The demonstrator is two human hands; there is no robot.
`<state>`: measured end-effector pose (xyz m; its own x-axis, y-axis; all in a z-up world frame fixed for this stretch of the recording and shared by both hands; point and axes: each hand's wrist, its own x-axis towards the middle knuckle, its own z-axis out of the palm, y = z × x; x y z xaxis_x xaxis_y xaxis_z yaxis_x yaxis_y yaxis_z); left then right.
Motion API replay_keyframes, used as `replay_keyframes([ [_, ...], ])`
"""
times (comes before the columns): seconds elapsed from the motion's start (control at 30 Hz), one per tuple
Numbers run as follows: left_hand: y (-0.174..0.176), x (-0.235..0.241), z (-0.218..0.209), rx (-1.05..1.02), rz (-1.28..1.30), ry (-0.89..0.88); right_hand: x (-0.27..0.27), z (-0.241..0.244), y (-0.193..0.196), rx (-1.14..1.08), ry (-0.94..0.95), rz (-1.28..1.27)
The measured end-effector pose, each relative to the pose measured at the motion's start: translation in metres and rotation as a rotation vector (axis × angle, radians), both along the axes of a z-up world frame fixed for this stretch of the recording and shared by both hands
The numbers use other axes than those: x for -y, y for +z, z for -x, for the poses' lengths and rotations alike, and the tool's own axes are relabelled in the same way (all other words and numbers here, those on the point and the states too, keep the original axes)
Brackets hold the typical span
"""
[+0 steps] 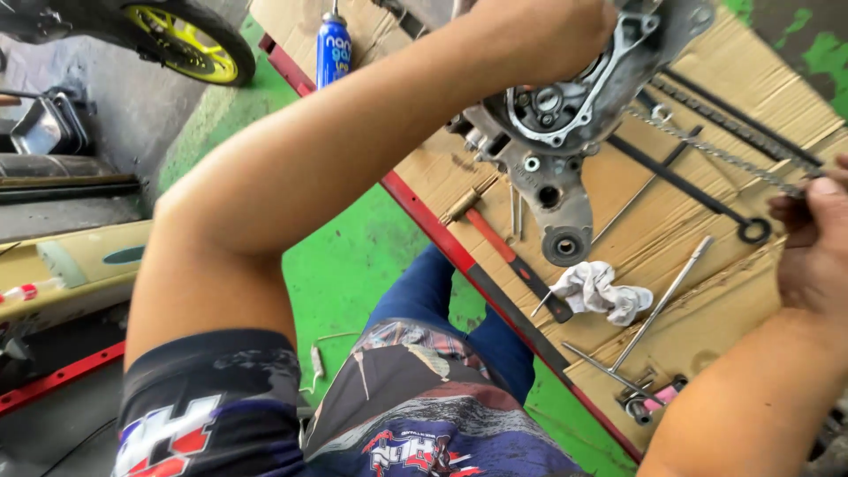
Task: Adjusting and inspecting the timing chain and gears of a motorcycle engine on a workbench.
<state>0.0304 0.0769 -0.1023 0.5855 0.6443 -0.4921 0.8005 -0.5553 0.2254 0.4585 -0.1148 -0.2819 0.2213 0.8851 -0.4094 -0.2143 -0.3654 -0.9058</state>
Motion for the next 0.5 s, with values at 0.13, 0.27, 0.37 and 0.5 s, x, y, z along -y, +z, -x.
replay_keyframes([
  [0.13, 0.035, 0.042, -0.028, 0.178, 0.146, 0.386, 0.002, 0.071, 0.109, -0.04, -0.024, -0.126],
  [0.27, 0.078, 0.058, -0.034, 0.367, 0.412, 0.918, 0.0, 0.093, 0.13, -0.266, -0.194, -0.036],
  [0.37, 0.076, 0.058, -0.031, 0.465, 0.471, 1.038, 0.001, 0.094, 0.126, -0.289, -0.195, -0.013],
  [0.5, 0.083, 0.063, -0.031, 0.468, 0.484, 1.095, 0.001, 0.098, 0.123, -0.321, -0.215, -0.005],
])
